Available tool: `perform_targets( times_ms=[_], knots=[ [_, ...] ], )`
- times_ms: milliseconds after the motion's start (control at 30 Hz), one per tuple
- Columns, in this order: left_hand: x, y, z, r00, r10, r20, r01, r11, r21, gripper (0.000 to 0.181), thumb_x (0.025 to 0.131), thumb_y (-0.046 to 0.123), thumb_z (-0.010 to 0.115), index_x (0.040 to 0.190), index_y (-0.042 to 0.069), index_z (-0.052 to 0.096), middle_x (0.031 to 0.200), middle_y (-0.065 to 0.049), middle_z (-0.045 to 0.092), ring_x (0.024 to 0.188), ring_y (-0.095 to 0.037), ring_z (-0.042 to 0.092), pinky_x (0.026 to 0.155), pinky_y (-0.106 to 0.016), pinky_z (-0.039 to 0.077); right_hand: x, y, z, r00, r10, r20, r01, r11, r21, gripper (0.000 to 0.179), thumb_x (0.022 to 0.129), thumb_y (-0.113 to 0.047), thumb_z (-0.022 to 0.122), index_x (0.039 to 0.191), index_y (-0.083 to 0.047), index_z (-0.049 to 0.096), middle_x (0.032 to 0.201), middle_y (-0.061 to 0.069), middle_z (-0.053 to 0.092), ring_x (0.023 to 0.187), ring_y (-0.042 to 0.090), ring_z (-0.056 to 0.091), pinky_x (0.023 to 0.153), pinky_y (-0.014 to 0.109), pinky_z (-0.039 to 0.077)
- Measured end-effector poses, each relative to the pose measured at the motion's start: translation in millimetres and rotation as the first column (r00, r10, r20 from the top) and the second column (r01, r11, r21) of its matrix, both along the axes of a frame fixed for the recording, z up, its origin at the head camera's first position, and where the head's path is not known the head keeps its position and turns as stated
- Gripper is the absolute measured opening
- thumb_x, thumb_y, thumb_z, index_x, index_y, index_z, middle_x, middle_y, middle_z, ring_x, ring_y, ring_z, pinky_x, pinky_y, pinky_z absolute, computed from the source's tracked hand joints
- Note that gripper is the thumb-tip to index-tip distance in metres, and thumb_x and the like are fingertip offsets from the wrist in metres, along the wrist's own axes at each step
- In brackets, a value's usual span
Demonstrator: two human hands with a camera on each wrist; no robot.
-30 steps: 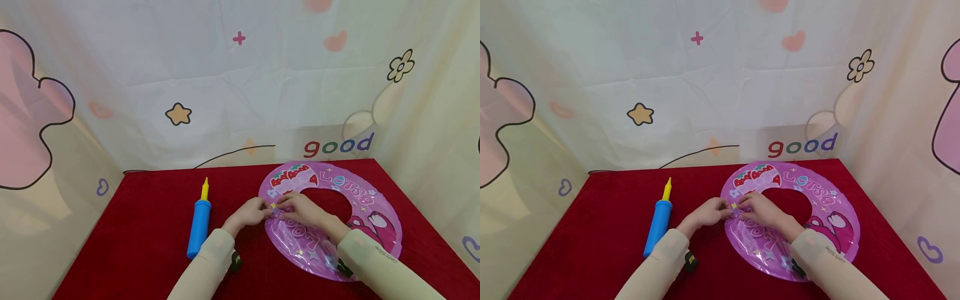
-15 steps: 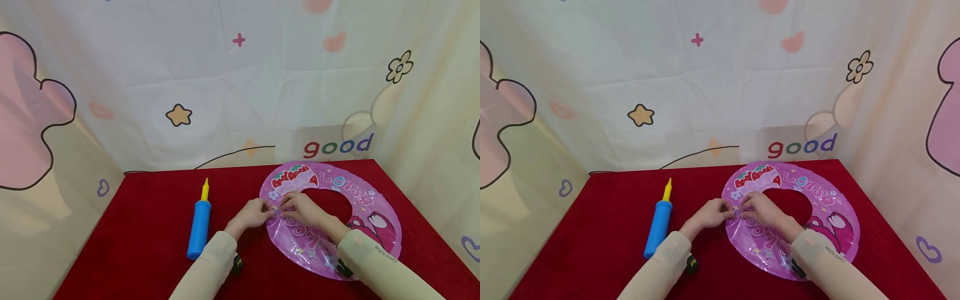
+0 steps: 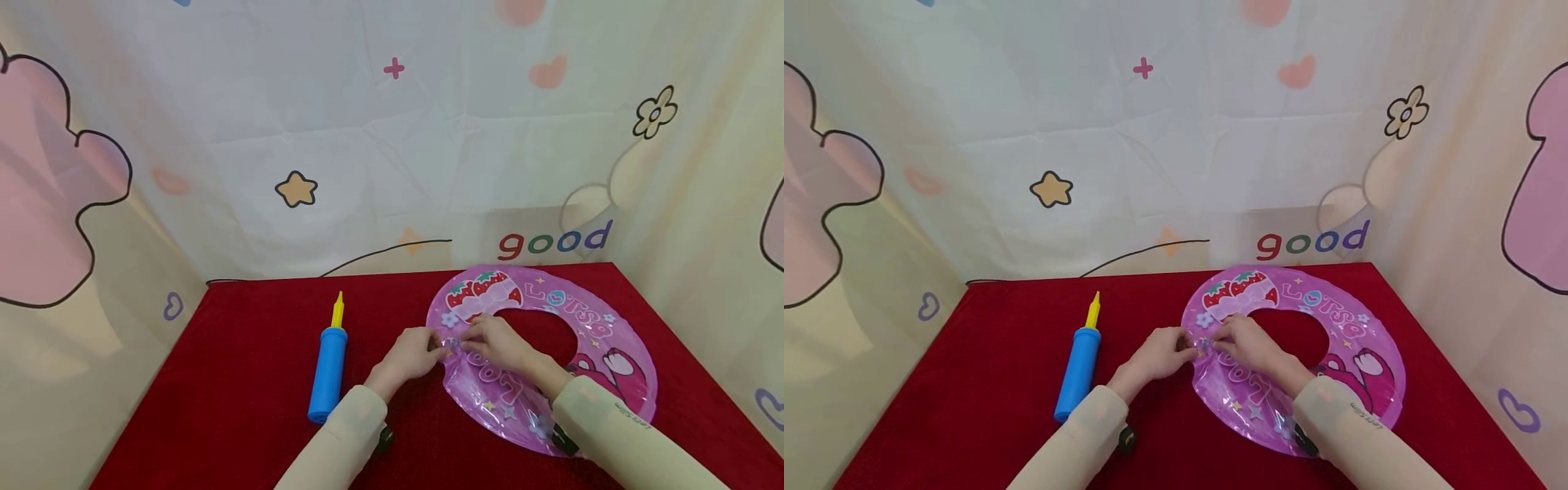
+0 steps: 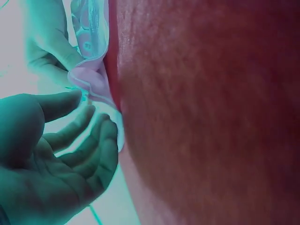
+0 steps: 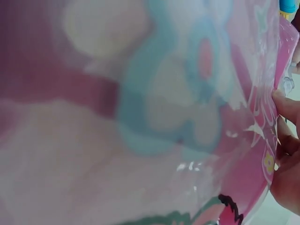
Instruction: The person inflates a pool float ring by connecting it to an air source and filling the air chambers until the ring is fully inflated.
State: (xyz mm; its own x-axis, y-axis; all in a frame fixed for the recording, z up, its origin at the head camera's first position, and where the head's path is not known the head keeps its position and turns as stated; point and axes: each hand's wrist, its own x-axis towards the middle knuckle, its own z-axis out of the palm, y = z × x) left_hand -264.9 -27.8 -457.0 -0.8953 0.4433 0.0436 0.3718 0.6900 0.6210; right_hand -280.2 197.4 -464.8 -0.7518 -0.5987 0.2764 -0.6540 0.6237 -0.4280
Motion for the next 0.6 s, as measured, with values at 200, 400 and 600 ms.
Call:
perform_targets(
  times_ms=[200,400,600],
  knots=[
    [26.2,-21.3,9.6,0.998,0.003,-0.056,-0.009,0.993,-0.114,0.016,0.096,0.019,0.073,0.100,0.005,0.067,0.088,-0.005,0.059,0.077,-0.015,0.054,0.069,-0.032,0.050,-2.9,-0.9,-2.7,1.000,-0.005,0.002,0.005,1.000,-0.027,0.009,0.087,-0.004,0.080,0.095,-0.007,0.082,0.084,-0.006,0.068,0.077,0.009,0.059,0.072,0.033,0.052],
    [55.6,-52.5,24.0,0.990,0.009,-0.139,-0.039,0.977,-0.209,0.028,0.096,0.027,0.073,0.111,0.004,0.068,0.104,-0.010,0.061,0.094,-0.023,0.059,0.079,-0.039,0.053,-5.9,-1.6,-3.3,0.999,-0.047,0.027,0.048,0.998,-0.039,0.008,0.084,-0.005,0.083,0.091,-0.008,0.083,0.080,-0.009,0.068,0.075,0.007,0.058,0.070,0.033,0.051],
    [63.5,-90.2,25.3,0.928,0.121,-0.353,-0.233,0.926,-0.296,0.044,0.094,0.031,0.076,0.118,-0.004,0.064,0.115,-0.021,0.058,0.104,-0.035,0.055,0.081,-0.046,0.051,-7.3,-4.4,-3.1,0.997,-0.066,0.042,0.069,0.996,-0.062,0.006,0.083,-0.005,0.084,0.089,-0.007,0.082,0.077,-0.010,0.068,0.074,0.009,0.061,0.069,0.034,0.053]
  ],
)
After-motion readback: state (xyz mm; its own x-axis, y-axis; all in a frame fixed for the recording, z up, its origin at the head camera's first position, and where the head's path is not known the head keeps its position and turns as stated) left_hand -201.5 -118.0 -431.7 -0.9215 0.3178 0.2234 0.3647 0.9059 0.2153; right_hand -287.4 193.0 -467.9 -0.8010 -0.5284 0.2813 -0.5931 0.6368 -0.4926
